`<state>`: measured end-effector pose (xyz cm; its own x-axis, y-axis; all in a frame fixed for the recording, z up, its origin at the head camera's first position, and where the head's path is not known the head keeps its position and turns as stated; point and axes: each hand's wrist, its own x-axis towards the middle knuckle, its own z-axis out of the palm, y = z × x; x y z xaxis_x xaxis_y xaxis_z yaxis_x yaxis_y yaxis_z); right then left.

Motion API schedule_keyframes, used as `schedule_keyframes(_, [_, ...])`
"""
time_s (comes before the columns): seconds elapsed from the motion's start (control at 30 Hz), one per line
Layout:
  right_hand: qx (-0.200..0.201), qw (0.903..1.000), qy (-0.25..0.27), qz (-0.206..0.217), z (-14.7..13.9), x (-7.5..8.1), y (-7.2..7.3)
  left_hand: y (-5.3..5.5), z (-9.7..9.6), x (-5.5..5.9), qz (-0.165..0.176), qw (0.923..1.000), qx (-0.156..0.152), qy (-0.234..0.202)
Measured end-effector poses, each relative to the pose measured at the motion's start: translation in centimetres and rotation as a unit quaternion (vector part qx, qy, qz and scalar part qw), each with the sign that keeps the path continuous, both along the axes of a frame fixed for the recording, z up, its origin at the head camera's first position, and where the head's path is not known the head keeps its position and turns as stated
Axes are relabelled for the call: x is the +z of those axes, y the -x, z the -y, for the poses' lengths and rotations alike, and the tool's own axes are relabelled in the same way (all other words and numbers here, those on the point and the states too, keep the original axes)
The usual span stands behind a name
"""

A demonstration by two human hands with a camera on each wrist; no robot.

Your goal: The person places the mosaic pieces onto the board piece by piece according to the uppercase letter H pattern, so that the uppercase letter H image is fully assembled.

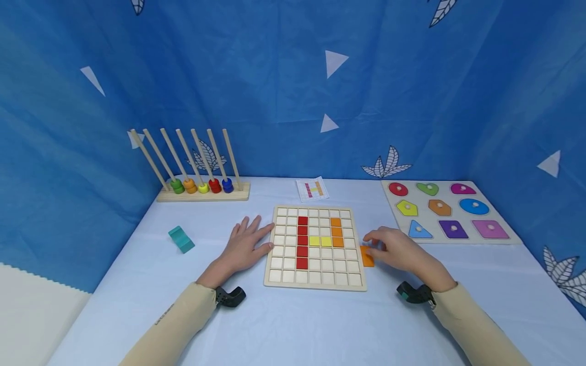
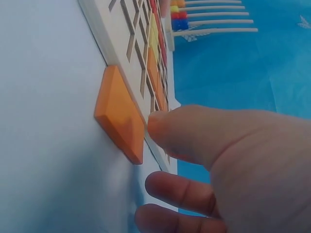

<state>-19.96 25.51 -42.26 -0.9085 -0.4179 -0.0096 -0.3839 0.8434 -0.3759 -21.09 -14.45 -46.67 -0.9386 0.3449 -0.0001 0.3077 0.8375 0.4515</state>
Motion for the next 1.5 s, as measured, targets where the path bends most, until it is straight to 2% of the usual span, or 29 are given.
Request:
schedule_keyframes(0.3, [0.011, 0.9999, 0.002, -0.005, 0.2, -0.5, 0.1, -0.1, -0.1, -0.1, -0.006, 1.0, 0.002, -0.002])
schedule_keyframes(0.87, [-0.015, 0.9994, -0.008, -0.03, 0.5, -1.1, 0.0, -0.2, -0.2, 0.1, -0.011, 0.9999, 0.002, -0.002])
schedule_keyframes(1.23, [-0.007, 0.9993, 0.007, -0.036, 0.4, -1.6, -0.1, -0.3, -0.2, 0.2, -0.01, 0.9999, 0.002, -0.002])
schedule_keyframes(1.5, [-0.023, 0.9987, 0.029, -0.034, 0.5, -1.8, -0.1, -0.3, -0.2, 0.2, -0.018, 0.9998, 0.0, -0.003])
